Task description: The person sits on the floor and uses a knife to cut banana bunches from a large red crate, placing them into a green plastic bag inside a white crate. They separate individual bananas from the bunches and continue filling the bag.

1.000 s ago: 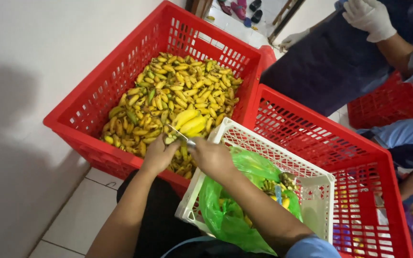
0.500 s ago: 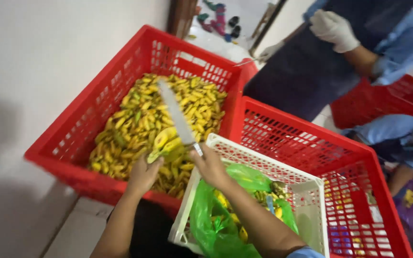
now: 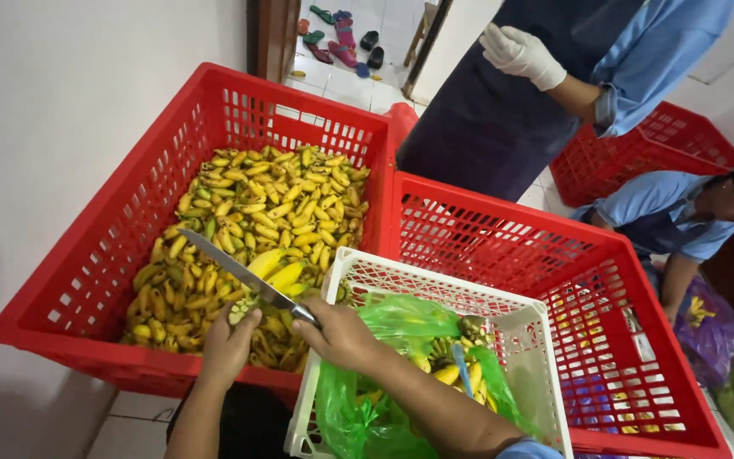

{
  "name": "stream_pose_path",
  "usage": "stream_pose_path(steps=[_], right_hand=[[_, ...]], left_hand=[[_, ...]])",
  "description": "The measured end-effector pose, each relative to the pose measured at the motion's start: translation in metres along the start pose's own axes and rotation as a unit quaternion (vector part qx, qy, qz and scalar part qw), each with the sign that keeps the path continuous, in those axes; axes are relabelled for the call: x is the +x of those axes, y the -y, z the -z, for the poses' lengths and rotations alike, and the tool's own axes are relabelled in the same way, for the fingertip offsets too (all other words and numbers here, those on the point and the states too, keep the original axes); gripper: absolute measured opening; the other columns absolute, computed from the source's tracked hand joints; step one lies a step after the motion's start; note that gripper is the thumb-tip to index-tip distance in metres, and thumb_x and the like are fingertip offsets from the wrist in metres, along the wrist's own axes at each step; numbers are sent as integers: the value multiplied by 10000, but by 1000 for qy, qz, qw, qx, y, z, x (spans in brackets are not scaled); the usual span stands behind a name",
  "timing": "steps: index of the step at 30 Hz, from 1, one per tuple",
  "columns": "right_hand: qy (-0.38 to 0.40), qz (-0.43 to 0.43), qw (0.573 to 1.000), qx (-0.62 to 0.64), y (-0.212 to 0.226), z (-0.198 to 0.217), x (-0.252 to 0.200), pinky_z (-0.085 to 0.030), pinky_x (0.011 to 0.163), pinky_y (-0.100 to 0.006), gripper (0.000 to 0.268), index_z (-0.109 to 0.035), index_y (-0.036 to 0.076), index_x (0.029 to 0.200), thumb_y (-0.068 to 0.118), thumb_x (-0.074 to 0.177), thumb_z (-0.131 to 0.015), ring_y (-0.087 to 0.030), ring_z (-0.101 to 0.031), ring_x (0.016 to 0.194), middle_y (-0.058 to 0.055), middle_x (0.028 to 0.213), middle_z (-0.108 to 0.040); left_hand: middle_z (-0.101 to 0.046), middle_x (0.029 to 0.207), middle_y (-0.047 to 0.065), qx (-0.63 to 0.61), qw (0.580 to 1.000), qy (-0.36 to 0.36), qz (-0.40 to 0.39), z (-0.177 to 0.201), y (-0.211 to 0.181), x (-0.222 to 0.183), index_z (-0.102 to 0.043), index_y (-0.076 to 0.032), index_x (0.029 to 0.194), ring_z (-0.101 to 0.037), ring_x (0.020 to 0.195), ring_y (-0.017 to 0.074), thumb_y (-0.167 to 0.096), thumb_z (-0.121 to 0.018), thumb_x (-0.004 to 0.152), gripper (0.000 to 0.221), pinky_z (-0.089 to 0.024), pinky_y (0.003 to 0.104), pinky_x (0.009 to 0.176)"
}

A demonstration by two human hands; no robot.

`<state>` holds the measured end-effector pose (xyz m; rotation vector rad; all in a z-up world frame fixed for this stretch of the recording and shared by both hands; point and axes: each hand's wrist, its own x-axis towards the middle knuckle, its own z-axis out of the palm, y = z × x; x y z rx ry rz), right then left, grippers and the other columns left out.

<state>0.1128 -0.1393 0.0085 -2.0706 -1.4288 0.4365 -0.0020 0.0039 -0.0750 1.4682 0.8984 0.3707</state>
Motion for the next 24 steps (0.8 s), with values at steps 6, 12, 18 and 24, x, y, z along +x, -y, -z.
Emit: stream_pose_path(steps=[6, 12, 18, 24], right_hand=[[10, 5, 1000, 14, 12, 17, -16, -474, 485, -308, 166, -553, 81, 985, 217, 897, -516, -189, -595, 529, -29, 643, -606], [-3, -17, 1000, -7, -13, 46, -67, -491, 478, -290, 159, -571, 104, 971, 238, 899, -528, -162, -603, 535, -22, 678, -628], [-71, -185, 980, -6, -73, 70, -157, -488, 489, -282, 187, -603, 161, 991, 265, 839, -573, -145, -605, 524, 0, 673, -667], [-179, -323, 929, 37, -118, 80, -241, -509, 532, -313, 337, -577, 146, 1111, 293, 808, -582, -196, -671, 569, -36, 731, -724]], left_hand=[[-647, 949, 140, -16, 1000, -17, 9, 1, 3, -6, -567, 18, 1128, -597, 841, 247, -227, -541, 833, 384, -443, 320, 757], [-642, 823, 160, -110, 992, -31, 53, -4, 10, -11, -487, 52, 1206, -629, 826, 251, -183, -518, 876, 406, -456, 328, 790], [-602, 822, 163, -170, 980, -87, 45, -17, 25, -3, -542, 66, 1064, -605, 824, 248, -185, -486, 934, 288, -461, 368, 833], [-559, 962, 96, -284, 957, -51, -44, -26, 89, 28, -475, -8, 1142, -578, 860, 172, -164, -435, 997, 217, -474, 252, 763]])
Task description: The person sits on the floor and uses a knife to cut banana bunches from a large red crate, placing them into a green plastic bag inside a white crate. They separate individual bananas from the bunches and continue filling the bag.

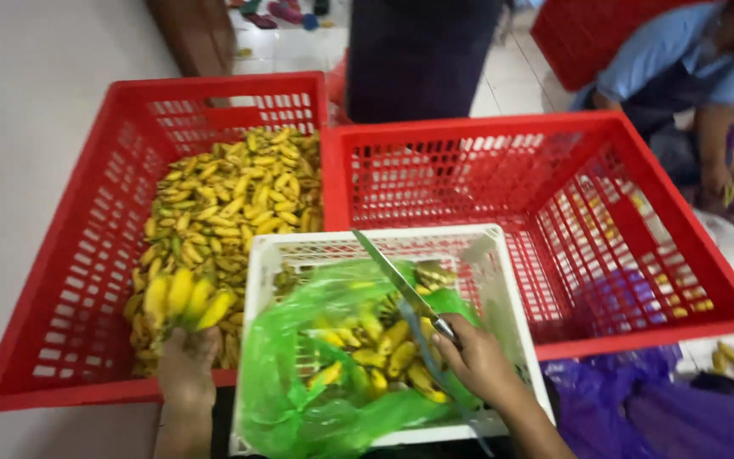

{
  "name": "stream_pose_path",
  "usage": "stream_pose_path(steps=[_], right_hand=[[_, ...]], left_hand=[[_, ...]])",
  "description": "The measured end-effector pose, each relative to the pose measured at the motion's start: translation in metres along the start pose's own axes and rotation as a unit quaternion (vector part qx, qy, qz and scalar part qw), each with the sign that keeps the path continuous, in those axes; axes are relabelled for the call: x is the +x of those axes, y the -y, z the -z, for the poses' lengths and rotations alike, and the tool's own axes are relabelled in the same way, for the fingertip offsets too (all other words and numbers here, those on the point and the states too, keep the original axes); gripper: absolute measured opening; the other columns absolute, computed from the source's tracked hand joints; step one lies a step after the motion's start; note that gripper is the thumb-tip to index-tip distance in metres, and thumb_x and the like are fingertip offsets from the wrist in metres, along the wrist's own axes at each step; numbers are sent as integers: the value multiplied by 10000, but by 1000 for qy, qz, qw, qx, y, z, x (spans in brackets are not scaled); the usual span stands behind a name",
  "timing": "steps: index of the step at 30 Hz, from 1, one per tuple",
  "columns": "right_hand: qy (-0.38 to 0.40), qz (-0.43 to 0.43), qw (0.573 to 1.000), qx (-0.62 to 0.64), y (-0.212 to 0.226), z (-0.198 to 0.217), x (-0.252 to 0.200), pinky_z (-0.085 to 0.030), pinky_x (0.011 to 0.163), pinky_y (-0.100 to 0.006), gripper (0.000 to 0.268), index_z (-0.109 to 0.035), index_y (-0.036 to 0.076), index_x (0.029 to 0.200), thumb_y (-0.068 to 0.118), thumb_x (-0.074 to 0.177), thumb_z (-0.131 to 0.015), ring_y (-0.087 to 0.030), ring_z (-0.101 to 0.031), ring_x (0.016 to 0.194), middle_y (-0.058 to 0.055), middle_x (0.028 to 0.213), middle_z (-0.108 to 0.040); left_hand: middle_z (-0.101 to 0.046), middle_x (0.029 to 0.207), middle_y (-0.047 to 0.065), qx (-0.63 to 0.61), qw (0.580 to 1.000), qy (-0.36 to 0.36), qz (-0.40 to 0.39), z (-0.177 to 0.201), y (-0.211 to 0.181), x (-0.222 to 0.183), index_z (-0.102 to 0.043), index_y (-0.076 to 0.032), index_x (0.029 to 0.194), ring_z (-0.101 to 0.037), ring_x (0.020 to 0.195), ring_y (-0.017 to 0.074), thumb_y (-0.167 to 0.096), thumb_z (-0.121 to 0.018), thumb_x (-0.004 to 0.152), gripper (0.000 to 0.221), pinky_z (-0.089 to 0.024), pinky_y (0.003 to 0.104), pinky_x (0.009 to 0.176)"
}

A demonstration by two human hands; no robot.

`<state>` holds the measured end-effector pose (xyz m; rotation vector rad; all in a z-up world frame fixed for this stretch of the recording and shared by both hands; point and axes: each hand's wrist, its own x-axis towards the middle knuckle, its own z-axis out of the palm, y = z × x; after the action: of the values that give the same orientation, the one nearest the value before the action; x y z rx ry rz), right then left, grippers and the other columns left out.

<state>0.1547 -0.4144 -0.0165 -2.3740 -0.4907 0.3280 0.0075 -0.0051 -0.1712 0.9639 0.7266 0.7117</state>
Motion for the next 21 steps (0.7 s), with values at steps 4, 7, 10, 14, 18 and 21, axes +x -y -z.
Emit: stream_pose_path(steps=[4, 7, 10, 14, 18, 21], right_hand=[[-36, -33, 998, -46, -37, 4, -11, -503, 571, -365, 343, -586, 168, 1110, 329, 808, -591, -258, -651, 623, -73, 759, -697], [-34, -15, 996, -80, -61, -7, -16, -512, 586, -408, 341, -569, 182, 1097, 385, 823, -571, -299, -674, 676, -83, 817, -707], [2, -5, 999, -37, -49, -2, -22, -530, 576, -392, 308, -598, 183, 1079, 354, 822, -591, -287, -685, 657, -79, 797, -713], [38, 36, 998, -35, -37, -1, -28, -504, 552, -375, 227, -592, 192, 1017, 332, 841, -558, -254, -660, 608, -52, 716, -688], [43, 95, 992, -74, -36, -4, -25, -515, 526, -341, 206, -586, 195, 1027, 318, 870, -534, -203, -655, 567, -8, 718, -680], [41, 104, 990, -87, -37, -8, -24, -517, 519, -332, 222, -585, 184, 1039, 319, 872, -533, -196, -646, 543, -9, 730, -687]], left_hand=[[-620, 808, 6, -89, 986, -101, 103, -35, -18, -13, -547, -134, 1069, -596, 701, 113, -364, -394, 1010, 283, -507, 208, 648], [-595, 917, 41, -37, 991, -90, 97, -52, -23, -25, -449, -141, 1027, -573, 831, 145, -343, -320, 1043, 241, -490, 287, 775], [-601, 846, 16, -15, 984, -154, 88, -64, -29, -28, -497, -138, 1022, -588, 778, 139, -290, -392, 948, 198, -509, 277, 740], [-604, 1000, -3, 37, 985, -152, 71, -88, -44, -48, -477, -137, 1189, -607, 892, 102, -307, -337, 969, 312, -512, 257, 789], [-614, 1025, 52, 184, 971, -149, 23, -65, -29, -33, -513, -33, 1166, -608, 892, 133, -303, -350, 990, 361, -491, 258, 785], [-613, 999, 22, 175, 971, -157, 49, -86, -45, -49, -525, -52, 1150, -587, 882, 108, -317, -350, 996, 353, -468, 240, 767]])
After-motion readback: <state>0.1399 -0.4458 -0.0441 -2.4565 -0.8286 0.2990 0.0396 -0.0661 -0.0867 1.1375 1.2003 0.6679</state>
